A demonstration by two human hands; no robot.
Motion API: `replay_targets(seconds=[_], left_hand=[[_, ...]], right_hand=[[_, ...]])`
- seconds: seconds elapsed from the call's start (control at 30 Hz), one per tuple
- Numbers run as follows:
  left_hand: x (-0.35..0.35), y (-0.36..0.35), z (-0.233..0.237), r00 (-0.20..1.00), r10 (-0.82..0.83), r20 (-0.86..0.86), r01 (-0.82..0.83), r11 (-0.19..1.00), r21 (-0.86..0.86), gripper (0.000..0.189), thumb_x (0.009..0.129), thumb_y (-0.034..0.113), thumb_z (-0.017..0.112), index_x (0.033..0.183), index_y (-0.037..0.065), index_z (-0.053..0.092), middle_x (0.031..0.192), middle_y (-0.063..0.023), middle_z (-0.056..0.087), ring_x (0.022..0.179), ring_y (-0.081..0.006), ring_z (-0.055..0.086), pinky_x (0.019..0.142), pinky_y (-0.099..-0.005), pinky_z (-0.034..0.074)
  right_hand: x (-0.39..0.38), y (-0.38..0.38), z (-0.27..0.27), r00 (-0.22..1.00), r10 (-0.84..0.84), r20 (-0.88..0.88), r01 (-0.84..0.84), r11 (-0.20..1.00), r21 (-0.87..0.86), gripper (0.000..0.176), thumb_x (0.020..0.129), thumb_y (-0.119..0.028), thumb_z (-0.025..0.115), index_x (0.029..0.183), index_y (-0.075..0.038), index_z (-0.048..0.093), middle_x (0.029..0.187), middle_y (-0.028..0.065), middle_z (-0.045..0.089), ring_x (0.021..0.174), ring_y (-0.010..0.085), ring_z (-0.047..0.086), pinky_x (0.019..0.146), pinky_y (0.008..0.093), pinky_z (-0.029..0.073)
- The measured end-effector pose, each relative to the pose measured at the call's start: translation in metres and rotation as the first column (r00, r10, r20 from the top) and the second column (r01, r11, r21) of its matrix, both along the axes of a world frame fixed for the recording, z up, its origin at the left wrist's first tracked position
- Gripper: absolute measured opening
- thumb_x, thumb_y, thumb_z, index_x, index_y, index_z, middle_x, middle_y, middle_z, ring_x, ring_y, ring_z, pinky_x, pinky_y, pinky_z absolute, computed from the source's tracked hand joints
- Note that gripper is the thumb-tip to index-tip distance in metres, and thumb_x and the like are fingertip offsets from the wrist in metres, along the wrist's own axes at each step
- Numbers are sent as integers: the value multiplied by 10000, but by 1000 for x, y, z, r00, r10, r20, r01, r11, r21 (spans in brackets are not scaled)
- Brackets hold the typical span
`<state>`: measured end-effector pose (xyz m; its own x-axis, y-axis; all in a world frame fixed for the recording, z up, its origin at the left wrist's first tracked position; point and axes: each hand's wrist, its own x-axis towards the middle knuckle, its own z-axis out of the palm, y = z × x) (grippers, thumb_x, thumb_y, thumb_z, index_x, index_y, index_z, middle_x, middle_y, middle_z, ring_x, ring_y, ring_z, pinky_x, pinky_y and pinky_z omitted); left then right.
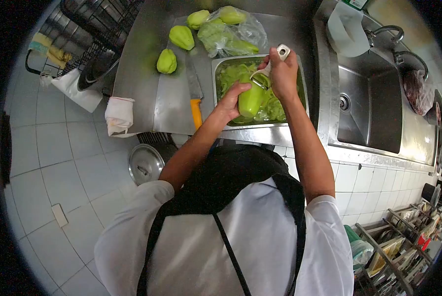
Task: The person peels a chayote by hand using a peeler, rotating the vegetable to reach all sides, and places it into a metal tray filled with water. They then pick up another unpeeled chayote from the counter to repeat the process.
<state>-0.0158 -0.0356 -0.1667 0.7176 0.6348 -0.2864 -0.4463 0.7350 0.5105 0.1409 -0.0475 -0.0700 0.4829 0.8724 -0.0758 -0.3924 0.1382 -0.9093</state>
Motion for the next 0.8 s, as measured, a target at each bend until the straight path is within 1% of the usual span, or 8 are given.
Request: replay_targets(seconds=[0.27,0.37,0.47,0.5,0.57,0.63,0.73,0.8], left_hand=[[-5,-1,8,998,46,-50,-44,999,26,628,779,119,719,1312,31,399,1106,-135,588,953,-246,642,797,-392,573],[-16,-6,15,990,-32,-140,53,988,147,656,759,121,718,1322,40,391,1118,-133,583,964,-248,634,806,-394,569],[-14,-17,32,994,-41,-102,59,982,179,687,743,131,721,1337,53,384,1136,-134,576,995,-249,625,824,-405,563],[-11,-15,30,996,-37,-87,50,987,150,698,747,156,721,1353,73,386,1150,-124,574,1016,-243,618,838,-409,559],[-12,-4,17,1000,-28,3,28,997,71,685,757,159,715,1359,91,397,1157,-115,575,1017,-245,619,841,-408,560],[-17,-2,15,998,5,56,-6,1000,11,625,804,203,697,1357,114,421,1183,-106,577,1035,-260,621,855,-433,563],[-28,2,14,994,-12,111,15,999,-30,595,850,255,662,1375,71,450,1267,-157,579,1138,-308,596,957,-534,514],[-25,2,17,997,46,59,-44,998,-39,580,868,304,642,1368,68,465,1282,-166,574,1165,-328,579,989,-554,488]], right_hand=[[6,10,-27,997,73,-7,-73,997,7,190,969,-127,576,1035,-17,435,772,84,574,606,175,590,552,322,507],[15,24,-48,980,-122,159,125,992,-7,199,967,-116,582,1035,-10,428,779,88,579,601,174,587,553,316,500],[36,30,-98,956,-126,264,162,980,-118,205,960,-99,589,1033,-2,423,790,97,583,606,176,595,555,316,504],[38,30,-102,939,-116,324,146,987,-71,220,950,-97,603,1032,-3,421,807,100,592,612,179,603,555,317,505],[39,33,-108,941,-123,315,152,986,-66,221,949,-105,599,1033,-1,423,812,99,594,631,179,608,556,319,500],[34,28,-98,937,-81,341,125,986,-110,203,944,-86,586,1036,3,429,827,102,602,672,170,609,579,321,504],[33,24,-68,945,-104,309,129,990,-61,197,936,-56,578,1051,10,433,841,107,610,723,168,629,616,317,521],[38,19,-53,982,-104,158,109,994,-21,178,914,-25,596,1031,14,468,859,108,620,755,184,647,659,316,533]])
